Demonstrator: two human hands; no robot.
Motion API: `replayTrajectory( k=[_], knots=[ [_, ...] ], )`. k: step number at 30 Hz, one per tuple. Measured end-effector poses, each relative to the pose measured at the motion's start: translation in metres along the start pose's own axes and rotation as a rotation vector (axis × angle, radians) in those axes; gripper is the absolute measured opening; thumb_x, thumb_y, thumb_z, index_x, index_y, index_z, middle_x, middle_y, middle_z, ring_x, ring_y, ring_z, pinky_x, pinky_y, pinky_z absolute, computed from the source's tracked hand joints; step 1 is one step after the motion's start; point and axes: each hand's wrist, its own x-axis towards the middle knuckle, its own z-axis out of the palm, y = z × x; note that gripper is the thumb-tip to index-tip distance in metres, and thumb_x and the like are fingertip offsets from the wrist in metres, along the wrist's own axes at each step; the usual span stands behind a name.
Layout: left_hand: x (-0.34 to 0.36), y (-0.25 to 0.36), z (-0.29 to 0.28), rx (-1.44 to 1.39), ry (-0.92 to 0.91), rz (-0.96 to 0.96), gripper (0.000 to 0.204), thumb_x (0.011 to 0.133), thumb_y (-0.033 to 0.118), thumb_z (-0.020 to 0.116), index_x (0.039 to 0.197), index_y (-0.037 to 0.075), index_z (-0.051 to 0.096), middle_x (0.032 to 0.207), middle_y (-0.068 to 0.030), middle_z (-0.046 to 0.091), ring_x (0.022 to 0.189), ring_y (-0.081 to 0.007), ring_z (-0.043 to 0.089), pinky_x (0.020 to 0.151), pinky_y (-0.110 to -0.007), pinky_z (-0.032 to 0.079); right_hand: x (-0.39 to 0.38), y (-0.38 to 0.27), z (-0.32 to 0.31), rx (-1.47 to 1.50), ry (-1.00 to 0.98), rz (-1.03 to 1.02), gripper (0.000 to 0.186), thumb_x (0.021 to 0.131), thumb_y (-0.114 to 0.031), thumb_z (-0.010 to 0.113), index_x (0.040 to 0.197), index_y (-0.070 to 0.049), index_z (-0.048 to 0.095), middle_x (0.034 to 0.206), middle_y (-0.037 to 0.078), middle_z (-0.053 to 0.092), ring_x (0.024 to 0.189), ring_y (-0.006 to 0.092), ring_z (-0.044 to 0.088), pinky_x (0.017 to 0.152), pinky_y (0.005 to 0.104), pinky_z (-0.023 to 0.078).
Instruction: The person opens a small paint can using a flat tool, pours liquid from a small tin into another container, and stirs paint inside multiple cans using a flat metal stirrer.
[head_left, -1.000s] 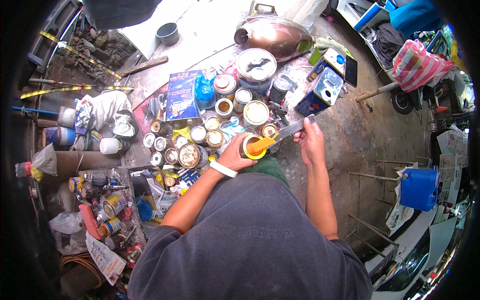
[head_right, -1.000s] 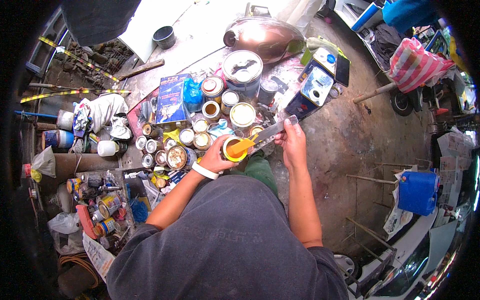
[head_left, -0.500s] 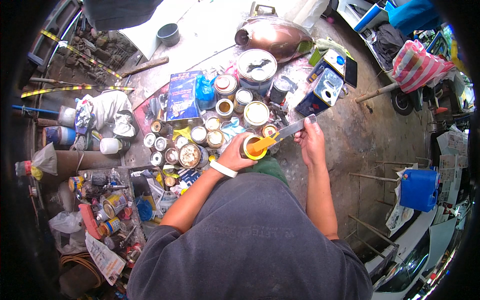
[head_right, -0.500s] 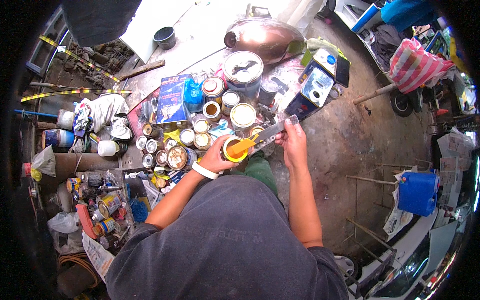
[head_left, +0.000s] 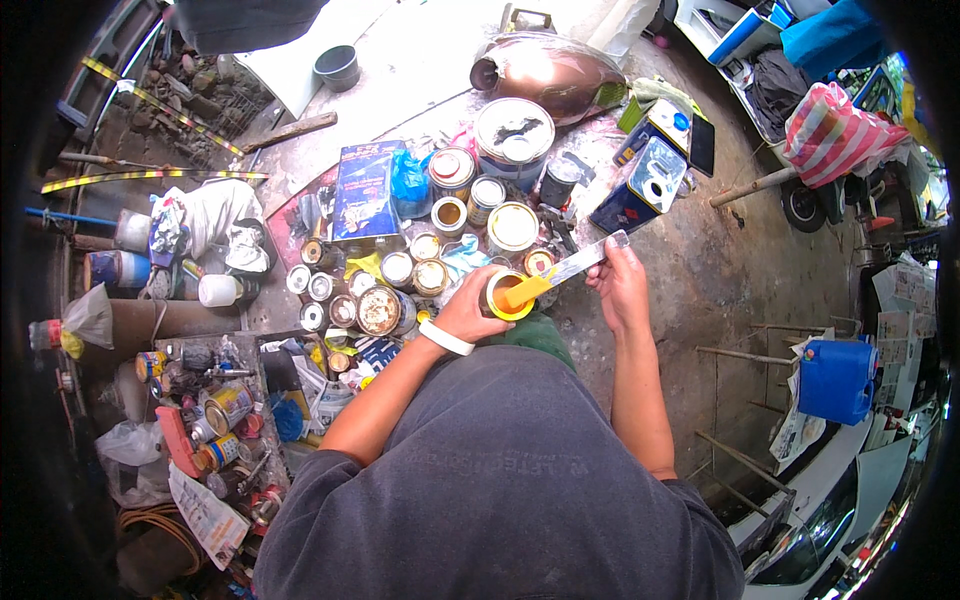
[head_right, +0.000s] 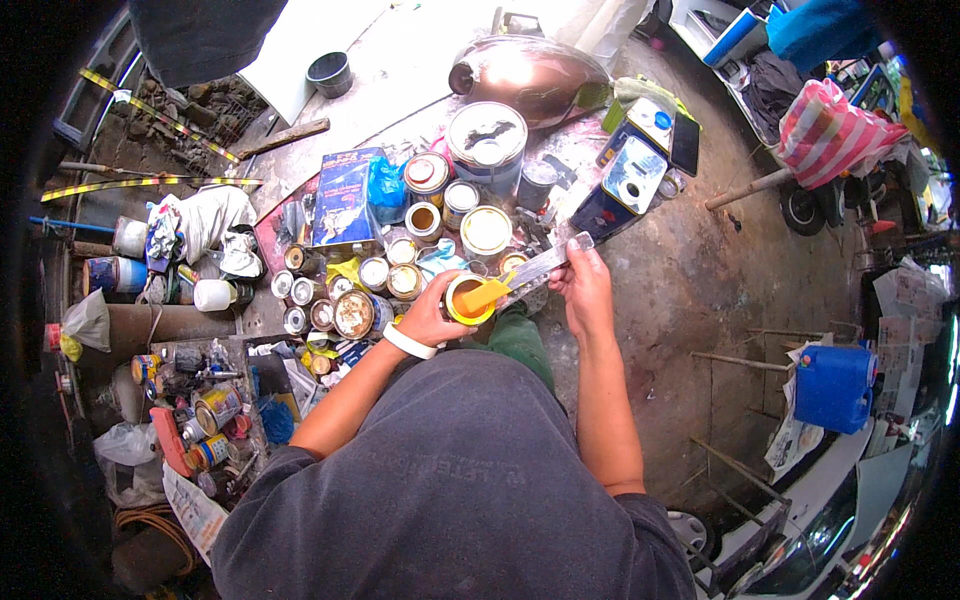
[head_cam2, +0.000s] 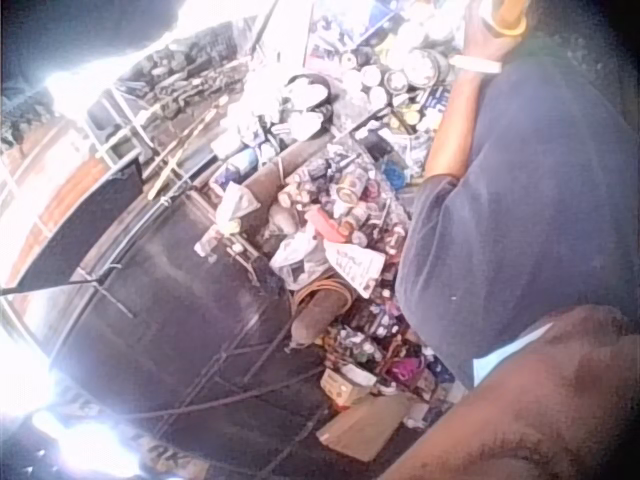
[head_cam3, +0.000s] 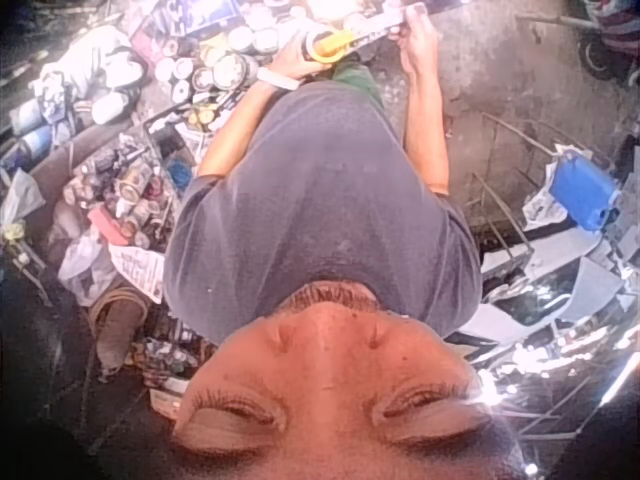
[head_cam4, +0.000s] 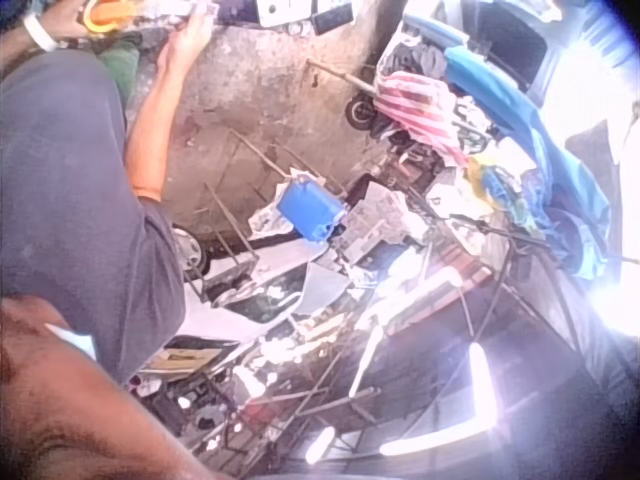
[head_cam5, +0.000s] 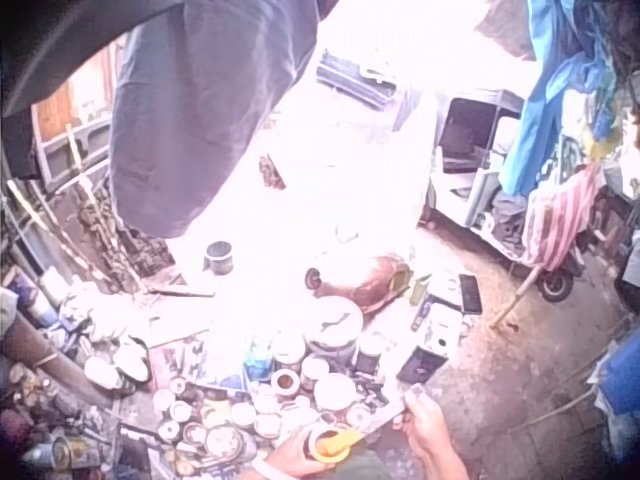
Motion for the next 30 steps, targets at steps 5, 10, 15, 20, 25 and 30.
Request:
replayTrajectory(
  k=[5,10,15,20,25,30],
  knots=[
    [0.000,-0.003,0.000,-0.022,-0.036,0.066,0.094,0.065,0.020,0.094,0.146,0.006,0.047,0.139,-0.0155,0.055,0.132,-0.0294,0.054,0.113,-0.040,0.042,0.004,0.009,-0.003,0.073,0.013,0.083,0.018,0.108,-0.029,0.057,0.106,-0.011,0.060,0.083,-0.001,0.064,0.068,0.0084,0.060,0.062,0.0255,0.052],
    [0.000,0.001,-0.002,0.010,-0.050,0.083,0.095,0.066,0.018,0.094,0.147,0.006,0.046,0.140,-0.0152,0.054,0.133,-0.0289,0.053,0.114,-0.040,0.041,0.004,0.013,-0.007,0.083,0.007,0.092,0.018,0.108,-0.029,0.057,0.106,-0.011,0.060,0.083,-0.001,0.063,0.067,0.0082,0.060,0.062,0.0253,0.052],
    [-0.001,-0.004,0.000,-0.021,-0.054,0.064,0.095,0.066,0.018,0.093,0.147,0.005,0.046,0.140,-0.0150,0.054,0.133,-0.0287,0.053,0.114,-0.040,0.041,0.004,0.011,-0.007,0.073,0.008,0.081,0.019,0.108,-0.029,0.057,0.106,-0.011,0.060,0.083,-0.001,0.064,0.067,0.0084,0.060,0.062,0.0254,0.051],
    [-0.001,-0.005,0.000,-0.070,-0.054,0.044,0.092,0.067,0.019,0.092,0.146,0.005,0.046,0.139,-0.0161,0.054,0.132,-0.0304,0.053,0.114,-0.040,0.041,-0.004,0.000,0.004,-0.034,0.020,-0.047,0.017,0.108,-0.028,0.057,0.104,-0.012,0.059,0.083,-0.001,0.065,0.068,0.0094,0.061,0.064,0.0267,0.051],
    [-0.002,-0.005,0.001,-0.011,-0.009,0.027,0.085,0.069,0.022,0.088,0.142,0.005,0.050,0.137,-0.0195,0.055,0.131,-0.0358,0.053,0.113,-0.043,0.041,-0.030,-0.018,0.025,-0.388,-0.099,-0.307,0.018,0.106,-0.024,0.061,0.105,-0.006,0.065,0.088,0.004,0.069,0.074,0.0136,0.065,0.069,0.0277,0.051],
    [-0.001,-0.003,0.001,-0.042,-0.005,0.018,0.083,0.068,0.021,0.088,0.141,0.004,0.050,0.138,-0.0199,0.055,0.131,-0.0365,0.053,0.114,-0.043,0.041,-0.062,-0.027,0.055,-0.913,-0.378,-0.636,0.017,0.097,-0.014,0.070,0.105,0.001,0.069,0.090,0.013,0.070,0.079,0.0255,0.069,0.073,0.0347,0.054]
  ],
)
